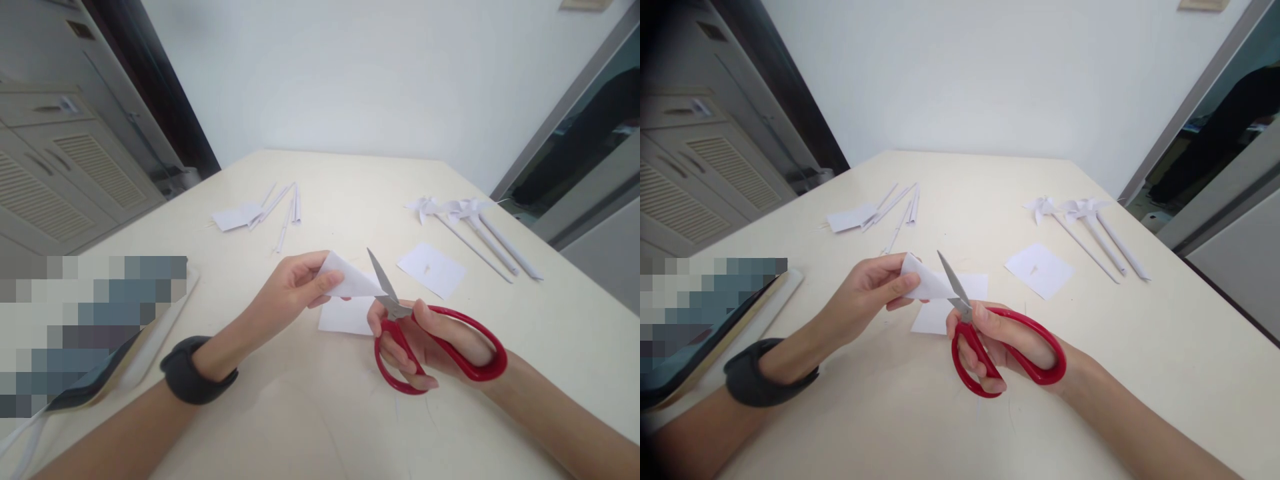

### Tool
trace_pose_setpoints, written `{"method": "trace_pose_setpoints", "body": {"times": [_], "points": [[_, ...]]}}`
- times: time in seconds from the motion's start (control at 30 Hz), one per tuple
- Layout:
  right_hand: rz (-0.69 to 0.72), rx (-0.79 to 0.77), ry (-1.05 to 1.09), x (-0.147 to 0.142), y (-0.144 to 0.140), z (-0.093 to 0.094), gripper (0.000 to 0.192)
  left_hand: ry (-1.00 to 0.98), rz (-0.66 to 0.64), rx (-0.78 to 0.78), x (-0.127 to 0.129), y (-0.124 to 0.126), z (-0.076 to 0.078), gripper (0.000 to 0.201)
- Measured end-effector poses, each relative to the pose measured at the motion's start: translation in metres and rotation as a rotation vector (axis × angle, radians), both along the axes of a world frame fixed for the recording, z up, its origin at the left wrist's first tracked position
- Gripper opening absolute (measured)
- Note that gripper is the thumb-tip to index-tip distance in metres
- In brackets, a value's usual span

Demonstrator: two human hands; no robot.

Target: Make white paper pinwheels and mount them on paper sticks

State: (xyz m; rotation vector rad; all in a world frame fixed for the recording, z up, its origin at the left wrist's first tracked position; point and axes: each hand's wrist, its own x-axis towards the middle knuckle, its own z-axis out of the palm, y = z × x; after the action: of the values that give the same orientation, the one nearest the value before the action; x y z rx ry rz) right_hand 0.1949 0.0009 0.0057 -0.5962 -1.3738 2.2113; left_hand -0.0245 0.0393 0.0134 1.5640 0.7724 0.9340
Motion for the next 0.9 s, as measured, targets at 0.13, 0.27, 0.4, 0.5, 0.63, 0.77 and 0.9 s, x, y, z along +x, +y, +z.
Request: {"method": "trace_pose_setpoints", "body": {"times": [0.13,0.27,0.4,0.5,0.63,0.77,0.9], "points": [[-0.044,-0.001,-0.017,-0.001,-0.001,0.001,0.044,-0.021,0.014,-0.013,-0.002,0.001,-0.001,0.015],[-0.065,-0.009,0.019,0.000,-0.003,-0.005,0.045,-0.028,0.009,-0.029,-0.003,0.002,-0.002,0.013],[-0.030,-0.051,0.070,0.002,-0.004,-0.019,0.053,0.000,-0.001,0.010,-0.004,0.002,-0.001,0.016],[-0.021,-0.108,0.071,0.007,-0.003,-0.033,0.058,0.027,0.008,0.037,-0.004,0.002,0.001,0.017],[-0.038,-0.109,0.051,0.014,-0.001,-0.043,0.058,0.071,-0.009,0.068,-0.002,-0.001,0.000,0.020],[-0.036,-0.049,0.028,0.009,-0.002,-0.032,0.059,0.163,-0.037,0.065,0.000,-0.003,-0.004,0.021],[0.027,0.013,-0.057,-0.003,-0.004,-0.009,0.063,0.188,-0.052,0.045,0.001,-0.004,-0.006,0.023]]}}
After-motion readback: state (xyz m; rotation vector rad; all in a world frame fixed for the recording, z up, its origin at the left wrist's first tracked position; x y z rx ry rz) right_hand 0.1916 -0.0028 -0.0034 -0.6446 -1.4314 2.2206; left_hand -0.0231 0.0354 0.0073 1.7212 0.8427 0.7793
